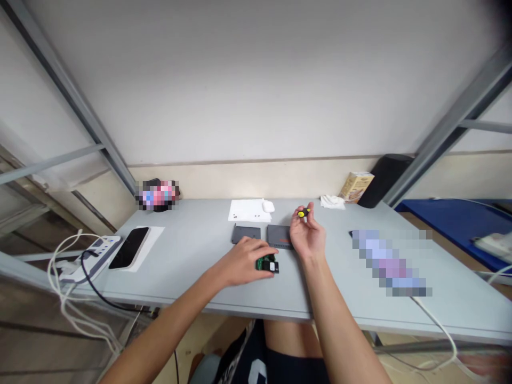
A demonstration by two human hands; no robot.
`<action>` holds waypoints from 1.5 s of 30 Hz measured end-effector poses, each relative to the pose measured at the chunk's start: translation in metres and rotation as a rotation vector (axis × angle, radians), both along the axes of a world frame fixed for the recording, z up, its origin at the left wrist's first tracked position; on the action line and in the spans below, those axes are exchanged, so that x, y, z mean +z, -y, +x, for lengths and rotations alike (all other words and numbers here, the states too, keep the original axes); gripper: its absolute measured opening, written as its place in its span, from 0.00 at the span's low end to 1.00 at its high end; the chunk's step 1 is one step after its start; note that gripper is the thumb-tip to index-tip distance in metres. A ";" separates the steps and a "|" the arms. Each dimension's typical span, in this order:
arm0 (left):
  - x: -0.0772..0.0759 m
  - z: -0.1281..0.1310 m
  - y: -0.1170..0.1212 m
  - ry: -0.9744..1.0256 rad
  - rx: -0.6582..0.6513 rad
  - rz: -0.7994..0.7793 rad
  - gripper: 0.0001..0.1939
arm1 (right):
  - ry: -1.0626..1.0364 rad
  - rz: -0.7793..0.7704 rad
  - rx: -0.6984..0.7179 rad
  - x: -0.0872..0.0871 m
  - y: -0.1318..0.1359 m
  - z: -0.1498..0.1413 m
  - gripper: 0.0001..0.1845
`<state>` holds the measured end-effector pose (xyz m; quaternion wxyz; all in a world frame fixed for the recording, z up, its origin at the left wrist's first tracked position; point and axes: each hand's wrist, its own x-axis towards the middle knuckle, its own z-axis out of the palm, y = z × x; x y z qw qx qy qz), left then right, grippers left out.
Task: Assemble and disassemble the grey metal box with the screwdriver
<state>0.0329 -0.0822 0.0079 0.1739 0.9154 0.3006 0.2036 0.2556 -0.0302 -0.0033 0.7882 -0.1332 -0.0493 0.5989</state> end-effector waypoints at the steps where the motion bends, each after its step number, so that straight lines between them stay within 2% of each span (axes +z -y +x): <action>1: -0.003 0.000 0.003 -0.028 -0.006 0.001 0.23 | 0.006 0.005 0.006 -0.002 -0.001 0.001 0.14; 6: -0.014 -0.004 0.004 -0.043 0.007 0.037 0.24 | 0.084 0.017 0.004 -0.011 -0.004 0.004 0.18; 9: -0.010 -0.007 0.003 -0.045 -0.013 0.080 0.25 | 0.138 -0.007 -0.016 -0.014 -0.004 0.004 0.19; 14: -0.003 -0.014 -0.005 -0.103 0.039 0.117 0.23 | 0.244 -0.042 0.005 -0.013 0.000 -0.002 0.22; 18: -0.004 -0.021 -0.016 -0.150 0.026 0.084 0.18 | 0.288 -0.080 -0.005 -0.013 0.001 -0.009 0.26; 23: -0.007 -0.030 -0.022 -0.089 0.034 0.055 0.14 | 0.294 -0.121 0.008 -0.014 -0.005 -0.016 0.28; 28: -0.010 -0.040 -0.028 -0.059 0.086 0.040 0.13 | 0.274 -0.110 0.041 -0.012 -0.008 -0.020 0.26; 36: -0.016 -0.042 -0.029 -0.046 0.121 0.040 0.14 | 0.420 -0.156 0.172 -0.006 -0.019 -0.019 0.26; 42: -0.022 -0.034 -0.026 -0.050 0.146 0.063 0.15 | 0.523 -0.178 0.235 -0.002 -0.024 -0.023 0.20; 45: -0.022 -0.033 -0.025 -0.044 0.145 0.053 0.15 | 0.516 -0.209 0.313 0.002 -0.030 -0.021 0.15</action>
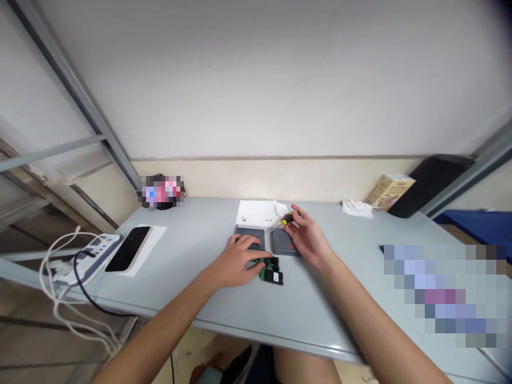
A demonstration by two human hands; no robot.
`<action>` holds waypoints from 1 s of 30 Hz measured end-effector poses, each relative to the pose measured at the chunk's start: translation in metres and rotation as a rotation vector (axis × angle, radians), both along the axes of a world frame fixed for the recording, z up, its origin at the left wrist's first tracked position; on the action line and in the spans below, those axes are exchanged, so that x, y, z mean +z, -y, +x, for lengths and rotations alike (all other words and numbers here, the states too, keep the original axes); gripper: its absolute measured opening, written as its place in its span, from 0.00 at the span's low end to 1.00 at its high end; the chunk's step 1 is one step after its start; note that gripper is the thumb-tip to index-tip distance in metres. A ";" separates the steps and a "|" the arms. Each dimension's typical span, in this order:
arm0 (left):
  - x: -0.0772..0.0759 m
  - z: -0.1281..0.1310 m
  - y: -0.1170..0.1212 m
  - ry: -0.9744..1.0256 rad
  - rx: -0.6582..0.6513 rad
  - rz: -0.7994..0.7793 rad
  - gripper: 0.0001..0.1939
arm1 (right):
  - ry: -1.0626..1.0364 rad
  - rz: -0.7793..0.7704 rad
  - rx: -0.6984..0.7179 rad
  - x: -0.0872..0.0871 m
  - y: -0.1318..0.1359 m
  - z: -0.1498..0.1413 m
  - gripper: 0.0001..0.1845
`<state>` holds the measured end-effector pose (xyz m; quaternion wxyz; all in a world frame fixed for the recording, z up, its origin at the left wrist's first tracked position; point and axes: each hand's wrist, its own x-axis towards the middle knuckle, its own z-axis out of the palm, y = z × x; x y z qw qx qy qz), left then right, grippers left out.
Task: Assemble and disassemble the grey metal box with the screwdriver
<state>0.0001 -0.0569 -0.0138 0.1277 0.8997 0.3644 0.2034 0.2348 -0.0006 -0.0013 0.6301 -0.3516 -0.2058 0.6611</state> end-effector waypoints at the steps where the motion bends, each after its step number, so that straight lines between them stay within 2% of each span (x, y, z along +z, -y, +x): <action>1: 0.001 0.000 0.000 0.002 0.000 -0.006 0.15 | -0.005 -0.039 0.026 0.002 -0.003 0.001 0.12; 4: 0.004 0.001 0.000 0.003 0.016 -0.029 0.14 | -0.005 -0.215 0.085 0.007 -0.012 0.006 0.08; 6: 0.004 0.002 0.000 0.003 0.037 -0.039 0.14 | 0.002 -0.273 0.117 0.008 -0.016 0.009 0.08; 12: -0.003 0.005 0.002 0.059 0.074 0.002 0.13 | -0.116 -0.097 0.106 0.000 -0.012 0.011 0.13; 17: 0.006 0.006 -0.019 0.174 0.163 0.168 0.10 | -0.116 0.010 0.082 0.002 -0.010 0.016 0.16; 20: 0.011 0.003 -0.043 0.171 0.174 0.179 0.11 | -0.021 0.093 0.010 0.007 -0.008 0.015 0.19; 23: 0.009 -0.002 -0.060 0.182 0.149 0.154 0.11 | 0.121 0.152 -0.023 0.008 -0.005 0.011 0.22; 27: 0.005 -0.014 -0.065 0.242 0.100 0.157 0.10 | 0.223 0.165 -0.041 0.005 -0.004 0.005 0.28; 30: 0.008 -0.022 -0.062 0.214 0.072 0.156 0.10 | 0.265 0.122 -0.068 0.004 -0.003 0.003 0.29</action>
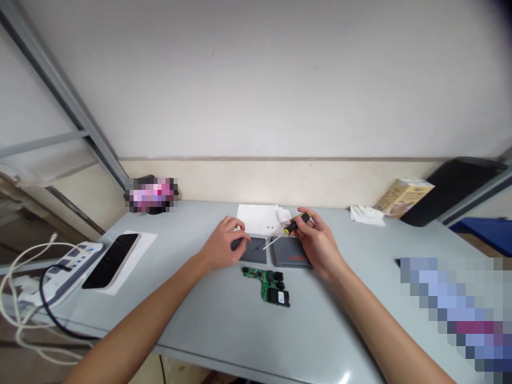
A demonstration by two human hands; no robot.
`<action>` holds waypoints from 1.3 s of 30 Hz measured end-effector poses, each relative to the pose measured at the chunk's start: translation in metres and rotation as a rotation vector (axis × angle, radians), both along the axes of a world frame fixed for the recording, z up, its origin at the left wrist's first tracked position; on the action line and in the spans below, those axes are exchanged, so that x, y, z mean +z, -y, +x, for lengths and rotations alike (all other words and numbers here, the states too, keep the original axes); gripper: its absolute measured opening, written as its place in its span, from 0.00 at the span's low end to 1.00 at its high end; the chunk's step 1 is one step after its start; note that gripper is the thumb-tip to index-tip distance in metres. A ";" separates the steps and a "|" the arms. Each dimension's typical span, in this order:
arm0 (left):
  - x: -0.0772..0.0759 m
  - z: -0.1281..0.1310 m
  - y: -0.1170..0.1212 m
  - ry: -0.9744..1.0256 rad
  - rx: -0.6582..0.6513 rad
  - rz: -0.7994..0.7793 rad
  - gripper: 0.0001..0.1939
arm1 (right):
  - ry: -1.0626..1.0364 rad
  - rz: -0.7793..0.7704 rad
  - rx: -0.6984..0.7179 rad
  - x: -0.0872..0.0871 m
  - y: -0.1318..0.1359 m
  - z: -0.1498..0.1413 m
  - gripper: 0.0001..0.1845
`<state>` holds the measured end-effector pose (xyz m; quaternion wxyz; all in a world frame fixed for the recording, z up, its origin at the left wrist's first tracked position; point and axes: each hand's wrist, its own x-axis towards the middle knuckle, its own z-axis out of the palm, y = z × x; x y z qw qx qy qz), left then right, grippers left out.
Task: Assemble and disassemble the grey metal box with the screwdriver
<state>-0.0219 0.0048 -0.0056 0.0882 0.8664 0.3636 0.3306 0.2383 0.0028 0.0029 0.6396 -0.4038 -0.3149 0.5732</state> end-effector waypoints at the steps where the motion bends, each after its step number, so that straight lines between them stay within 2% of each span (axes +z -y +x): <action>1: 0.002 -0.002 0.001 -0.020 -0.005 -0.004 0.09 | 0.006 -0.011 -0.012 0.000 0.000 0.000 0.29; 6: 0.006 -0.002 0.006 -0.147 -0.085 -0.027 0.08 | 0.032 -0.030 -0.048 -0.002 -0.001 0.002 0.27; 8: 0.006 0.001 0.007 -0.162 -0.070 -0.028 0.09 | 0.034 -0.020 -0.059 -0.005 -0.002 0.004 0.27; 12: 0.003 0.004 0.007 -0.122 0.028 0.022 0.11 | 0.050 -0.012 -0.082 -0.006 -0.002 0.004 0.28; 16: 0.001 0.004 0.005 -0.059 0.201 0.020 0.13 | 0.098 -0.056 -0.088 0.000 0.003 0.002 0.28; 21: 0.007 0.002 0.005 -0.124 0.423 -0.228 0.15 | 0.214 -0.106 -0.109 0.004 0.009 -0.001 0.29; 26: 0.010 0.003 0.006 -0.198 0.440 -0.325 0.18 | 0.276 -0.104 -0.124 0.008 0.013 -0.005 0.31; 33: 0.009 0.002 0.004 -0.149 0.486 -0.313 0.18 | 0.378 0.097 -0.252 0.005 0.012 -0.003 0.40; 36: 0.012 0.000 0.004 -0.132 0.515 -0.311 0.17 | 0.382 0.229 -0.340 0.008 0.010 0.000 0.34; 39: 0.015 0.000 0.004 -0.137 0.550 -0.341 0.15 | 0.333 0.370 -0.392 0.022 0.017 0.002 0.28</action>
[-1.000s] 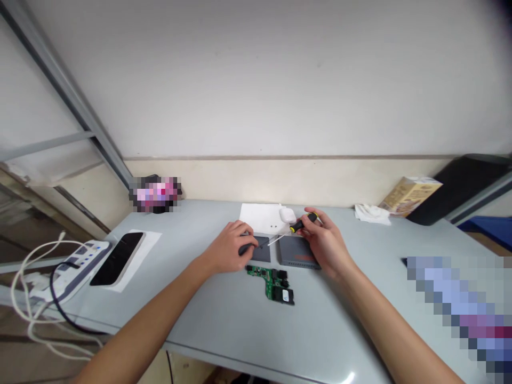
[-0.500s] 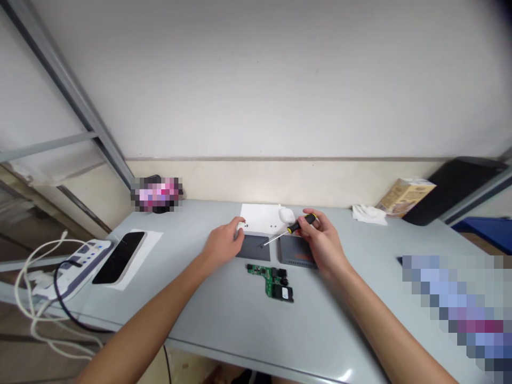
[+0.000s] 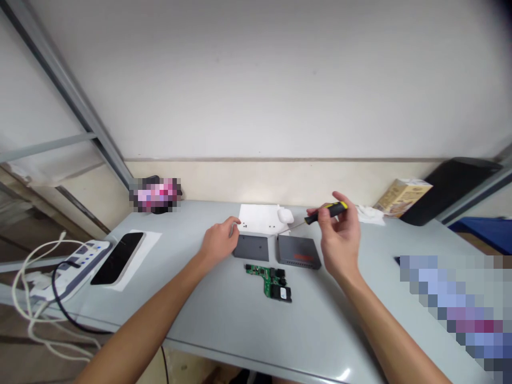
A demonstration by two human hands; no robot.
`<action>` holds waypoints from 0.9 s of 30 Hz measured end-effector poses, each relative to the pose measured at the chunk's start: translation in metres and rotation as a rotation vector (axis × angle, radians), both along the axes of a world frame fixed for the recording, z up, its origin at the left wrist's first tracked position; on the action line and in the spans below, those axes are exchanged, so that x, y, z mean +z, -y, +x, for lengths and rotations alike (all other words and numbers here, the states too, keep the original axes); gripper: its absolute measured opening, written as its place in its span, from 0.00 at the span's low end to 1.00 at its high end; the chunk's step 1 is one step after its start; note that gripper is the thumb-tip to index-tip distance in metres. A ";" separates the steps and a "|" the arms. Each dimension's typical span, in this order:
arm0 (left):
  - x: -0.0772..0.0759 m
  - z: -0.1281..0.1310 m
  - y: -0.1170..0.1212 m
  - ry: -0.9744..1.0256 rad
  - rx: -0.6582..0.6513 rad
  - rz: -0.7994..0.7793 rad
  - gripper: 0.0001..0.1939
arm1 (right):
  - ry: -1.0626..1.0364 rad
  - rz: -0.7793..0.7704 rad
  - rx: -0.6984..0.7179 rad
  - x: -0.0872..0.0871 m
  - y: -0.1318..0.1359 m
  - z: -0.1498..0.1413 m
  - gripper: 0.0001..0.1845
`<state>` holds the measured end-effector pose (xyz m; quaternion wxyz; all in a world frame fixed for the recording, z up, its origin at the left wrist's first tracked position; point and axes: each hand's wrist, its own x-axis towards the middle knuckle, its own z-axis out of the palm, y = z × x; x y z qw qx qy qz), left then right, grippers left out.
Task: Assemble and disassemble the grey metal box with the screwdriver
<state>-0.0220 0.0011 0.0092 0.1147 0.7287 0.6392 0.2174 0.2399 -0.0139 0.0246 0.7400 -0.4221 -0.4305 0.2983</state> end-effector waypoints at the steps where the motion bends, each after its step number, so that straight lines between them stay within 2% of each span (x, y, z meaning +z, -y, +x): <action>1: 0.001 0.000 0.000 -0.004 0.010 -0.012 0.14 | -0.009 0.064 0.004 0.006 0.004 0.001 0.27; 5: 0.003 0.001 0.002 -0.015 0.030 -0.041 0.12 | 0.104 0.215 0.037 0.023 0.023 0.005 0.19; 7: 0.002 0.003 0.004 0.006 0.019 -0.029 0.10 | 0.325 0.207 0.096 0.027 0.032 0.008 0.10; 9: 0.000 0.006 0.007 0.043 -0.011 0.006 0.09 | 0.581 0.118 0.270 0.029 0.038 0.008 0.05; 12: -0.002 0.009 0.012 0.080 -0.063 0.074 0.09 | 0.982 0.005 0.549 0.029 0.044 0.001 0.16; 15: -0.002 0.010 0.015 0.080 -0.092 0.141 0.10 | 1.263 -0.059 0.650 0.025 0.047 -0.011 0.23; 19: -0.002 0.009 0.015 0.077 -0.104 0.177 0.12 | 1.409 -0.151 0.691 0.019 0.050 -0.020 0.23; 23: -0.002 0.007 0.014 0.072 -0.110 0.195 0.12 | 1.411 -0.259 0.730 0.021 0.053 -0.020 0.13; 27: 0.000 0.007 0.014 0.056 -0.101 0.207 0.13 | 1.385 -0.379 0.782 0.024 0.053 -0.018 0.17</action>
